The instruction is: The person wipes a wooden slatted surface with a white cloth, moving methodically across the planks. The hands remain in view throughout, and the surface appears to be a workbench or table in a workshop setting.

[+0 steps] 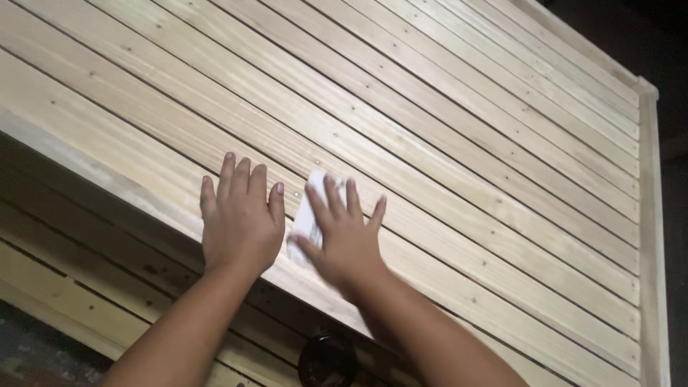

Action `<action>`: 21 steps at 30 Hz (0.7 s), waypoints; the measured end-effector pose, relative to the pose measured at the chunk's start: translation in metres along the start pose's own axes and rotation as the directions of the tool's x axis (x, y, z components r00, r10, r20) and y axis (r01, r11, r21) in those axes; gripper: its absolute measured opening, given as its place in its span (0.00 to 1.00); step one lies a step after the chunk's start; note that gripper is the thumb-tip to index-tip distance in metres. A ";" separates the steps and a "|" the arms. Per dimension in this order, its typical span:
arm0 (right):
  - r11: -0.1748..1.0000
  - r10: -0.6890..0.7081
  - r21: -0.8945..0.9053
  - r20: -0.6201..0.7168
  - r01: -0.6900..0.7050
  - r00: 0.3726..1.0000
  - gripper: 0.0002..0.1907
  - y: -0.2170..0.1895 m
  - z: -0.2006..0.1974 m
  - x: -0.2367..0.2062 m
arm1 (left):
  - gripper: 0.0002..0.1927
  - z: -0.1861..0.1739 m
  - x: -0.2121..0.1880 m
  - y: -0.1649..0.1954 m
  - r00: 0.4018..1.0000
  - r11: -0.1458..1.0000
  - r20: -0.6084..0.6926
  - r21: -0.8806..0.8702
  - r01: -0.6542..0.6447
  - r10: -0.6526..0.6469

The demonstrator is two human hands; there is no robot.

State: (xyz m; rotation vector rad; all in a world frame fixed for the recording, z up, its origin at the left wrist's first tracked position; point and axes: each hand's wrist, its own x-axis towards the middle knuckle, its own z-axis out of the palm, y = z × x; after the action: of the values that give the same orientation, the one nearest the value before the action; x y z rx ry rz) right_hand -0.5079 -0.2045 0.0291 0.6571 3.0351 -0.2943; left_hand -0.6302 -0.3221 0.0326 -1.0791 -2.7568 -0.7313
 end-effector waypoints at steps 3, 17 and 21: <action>0.986 0.163 0.036 0.027 -0.164 0.986 0.46 0.004 -0.010 0.051 | 0.27 0.002 0.000 -0.001 1.000 1.000 -0.001 0.012 -0.004 0.004; 0.991 0.132 0.013 0.115 -0.135 0.984 0.43 0.026 -0.010 -0.046 | 0.25 -0.001 0.000 0.002 0.999 0.999 0.049 0.031 0.020 -0.021; 0.985 0.164 0.051 0.045 -0.166 0.985 0.43 0.018 -0.013 0.007 | 0.25 0.003 0.001 -0.001 0.997 0.998 0.071 0.063 0.022 -0.027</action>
State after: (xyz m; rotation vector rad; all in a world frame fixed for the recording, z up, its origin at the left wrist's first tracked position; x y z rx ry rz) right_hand -0.5064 -0.1835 0.0383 0.8886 2.9200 -0.3818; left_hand -0.6311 -0.3207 0.0303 -1.0819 -2.8376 -0.6161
